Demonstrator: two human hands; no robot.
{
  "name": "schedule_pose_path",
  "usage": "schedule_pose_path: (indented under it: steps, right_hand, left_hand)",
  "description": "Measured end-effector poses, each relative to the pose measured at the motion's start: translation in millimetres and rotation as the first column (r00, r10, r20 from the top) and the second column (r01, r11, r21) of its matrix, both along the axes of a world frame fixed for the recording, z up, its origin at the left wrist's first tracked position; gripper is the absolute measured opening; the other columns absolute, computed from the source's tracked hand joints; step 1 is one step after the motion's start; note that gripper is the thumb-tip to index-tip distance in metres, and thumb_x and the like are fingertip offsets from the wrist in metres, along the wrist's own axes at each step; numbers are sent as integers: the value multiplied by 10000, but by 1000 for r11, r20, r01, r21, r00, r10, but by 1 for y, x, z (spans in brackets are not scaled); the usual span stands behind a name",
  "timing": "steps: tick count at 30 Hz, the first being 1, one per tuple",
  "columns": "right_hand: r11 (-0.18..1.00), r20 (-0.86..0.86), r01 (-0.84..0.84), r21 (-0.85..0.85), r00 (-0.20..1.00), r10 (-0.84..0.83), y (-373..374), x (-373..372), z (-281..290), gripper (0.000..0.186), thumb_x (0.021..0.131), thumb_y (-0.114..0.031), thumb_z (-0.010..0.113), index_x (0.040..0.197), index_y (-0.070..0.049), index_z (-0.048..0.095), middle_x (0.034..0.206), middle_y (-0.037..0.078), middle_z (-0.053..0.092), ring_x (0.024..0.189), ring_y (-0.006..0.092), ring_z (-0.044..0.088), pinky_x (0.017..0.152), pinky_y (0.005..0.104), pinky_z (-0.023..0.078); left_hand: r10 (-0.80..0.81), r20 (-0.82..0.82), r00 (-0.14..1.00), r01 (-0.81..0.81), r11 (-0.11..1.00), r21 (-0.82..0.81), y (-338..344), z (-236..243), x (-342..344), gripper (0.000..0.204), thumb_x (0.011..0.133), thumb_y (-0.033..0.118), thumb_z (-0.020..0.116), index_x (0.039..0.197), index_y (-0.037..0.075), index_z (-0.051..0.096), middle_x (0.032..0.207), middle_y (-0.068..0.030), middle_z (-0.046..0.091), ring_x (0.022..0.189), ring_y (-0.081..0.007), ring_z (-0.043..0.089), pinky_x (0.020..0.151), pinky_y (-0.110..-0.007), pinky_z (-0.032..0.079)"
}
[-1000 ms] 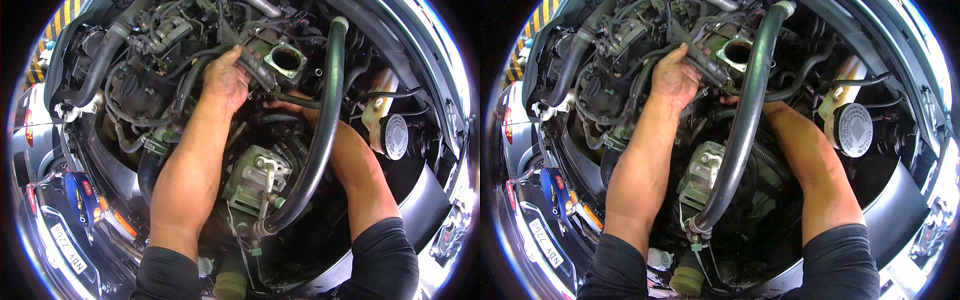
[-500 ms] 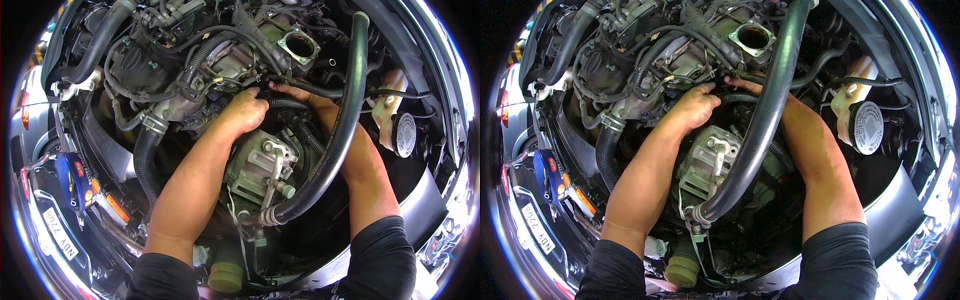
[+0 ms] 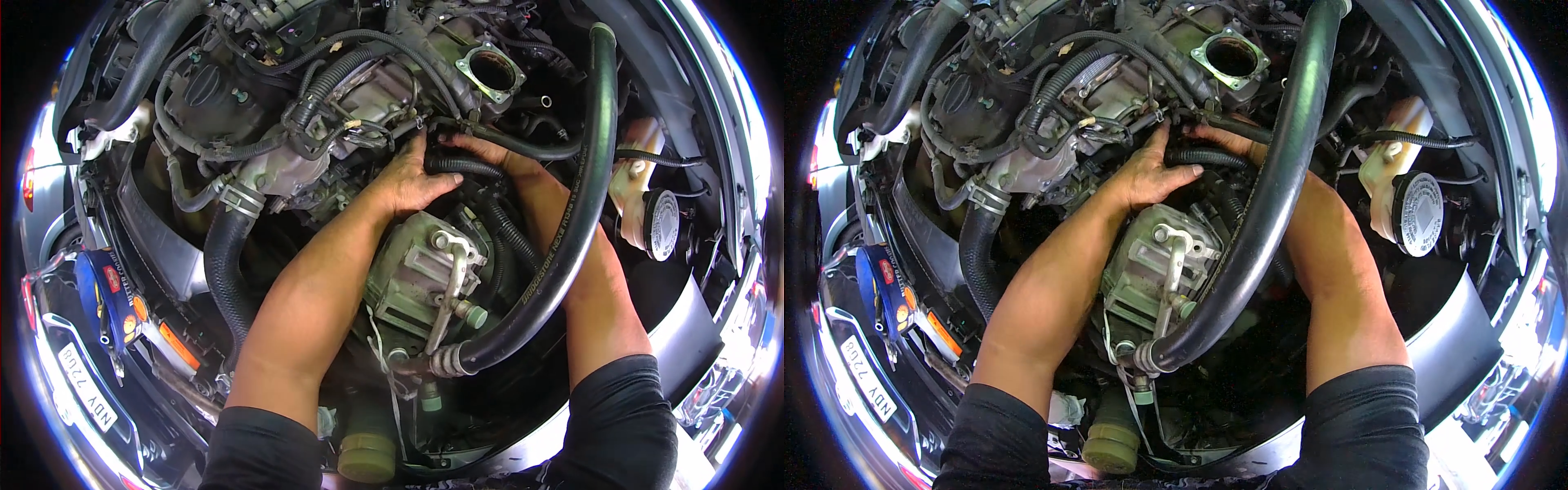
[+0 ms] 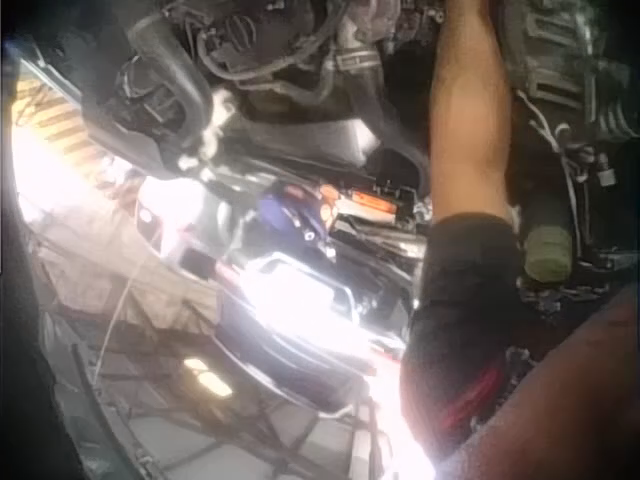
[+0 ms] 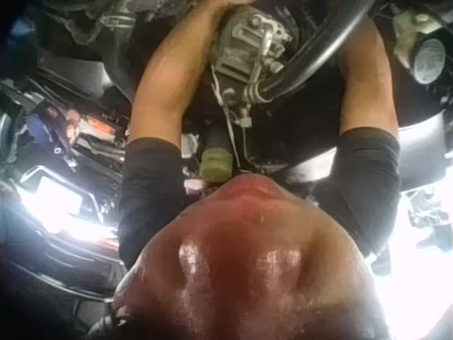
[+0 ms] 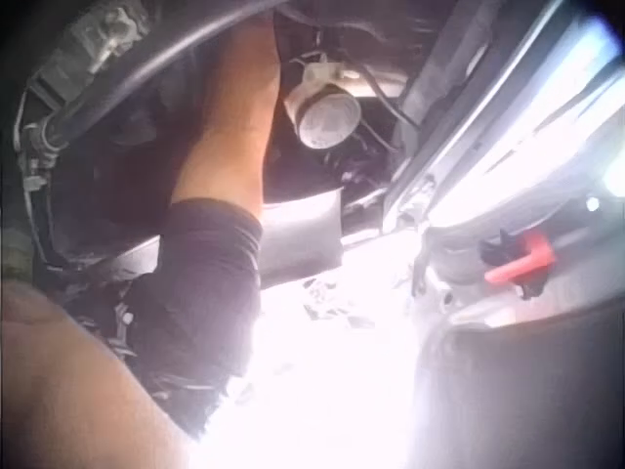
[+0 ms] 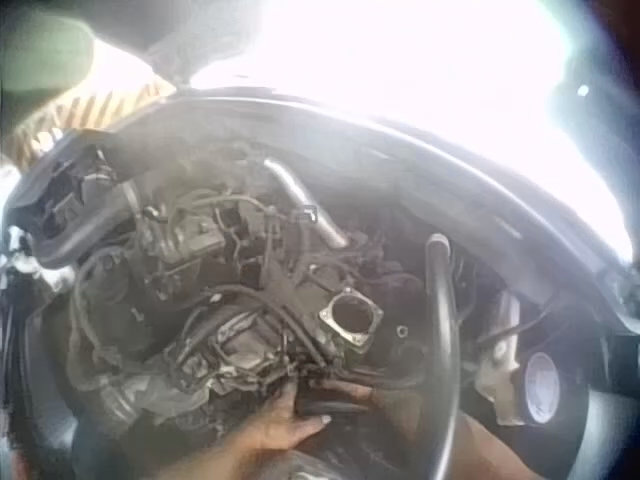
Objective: Repairing or maintaining components within a vehicle's engine bay.
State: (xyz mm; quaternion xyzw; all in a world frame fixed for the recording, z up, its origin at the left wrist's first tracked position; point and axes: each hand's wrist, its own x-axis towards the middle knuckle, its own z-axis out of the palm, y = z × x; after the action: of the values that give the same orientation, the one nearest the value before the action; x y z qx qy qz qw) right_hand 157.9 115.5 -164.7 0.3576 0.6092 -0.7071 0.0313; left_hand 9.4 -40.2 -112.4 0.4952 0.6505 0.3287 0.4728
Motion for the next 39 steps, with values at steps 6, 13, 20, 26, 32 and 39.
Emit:
schedule_pose_path:
  steps: [6, 13, 20, 26, 32, 39]
  right_hand:
    - [995, 4, 30, -98, 1000, -30, -2, 1, 2, 428, 811, -347, 707, 1135, -81, 625, 997, 75, 668, 871, 150, 620, 770, 289, 502]
    - [995, 15, -34, 90, 999, 33, -2, -3, 7, 420, 858, -313, 652, 1194, -67, 599, 1116, 69, 641, 1012, 166, 586, 896, 303, 465]
    - [976, -139, -91, 197, 983, 120, -3, 3, 10, 386, 892, -282, 614, 1200, -50, 591, 1153, 71, 628, 1089, 169, 557, 969, 316, 421]
    - [974, -162, -96, 204, 978, 130, -5, 2, 25, 398, 881, -305, 629, 1185, -50, 596, 1155, 82, 626, 1103, 182, 554, 974, 335, 420]
    - [840, 46, -225, 493, 971, 233, -14, -3, 61, 547, 854, -512, 601, 1211, -97, 590, 1213, 124, 593, 1161, 258, 519, 1006, 391, 378]
    - [946, 185, -148, 287, 978, 97, -23, -1, 88, 592, 872, -500, 577, 1244, -40, 550, 1178, 130, 610, 1078, 235, 559, 955, 359, 416]
  left_hand:
    - [22, 401, 916, -24, 1000, 1, 0, -31, -7, 960, 704, 342, 760, 1420, -39, 245, 1296, -184, 505, 1183, -255, 486, 1017, -337, 364]
    - [360, 568, 740, -414, 909, -37, 10, -26, 7, 727, 851, 613, 529, 1196, -25, 576, 1159, -147, 586, 1084, -196, 517, 978, -331, 380]
    - [683, 449, 575, -558, 730, -395, 17, -16, 12, 714, 847, 633, 517, 1228, 31, 564, 1094, -131, 618, 938, -222, 574, 886, -368, 440]
    - [634, 512, 579, -571, 764, -300, 8, -51, 14, 632, 883, 527, 547, 1243, 8, 543, 1123, -107, 605, 1016, -197, 547, 934, -326, 412]
    - [264, 749, 608, -299, 950, -93, 15, -92, 3, 357, 864, 253, 539, 1148, 43, 590, 1064, -106, 637, 929, -227, 625, 825, -354, 506]
    - [96, -446, 890, 62, 943, 327, -2, -62, 2, 378, 909, 271, 449, 1141, 0, 574, 1103, -231, 614, 1008, -310, 594, 935, -354, 430]
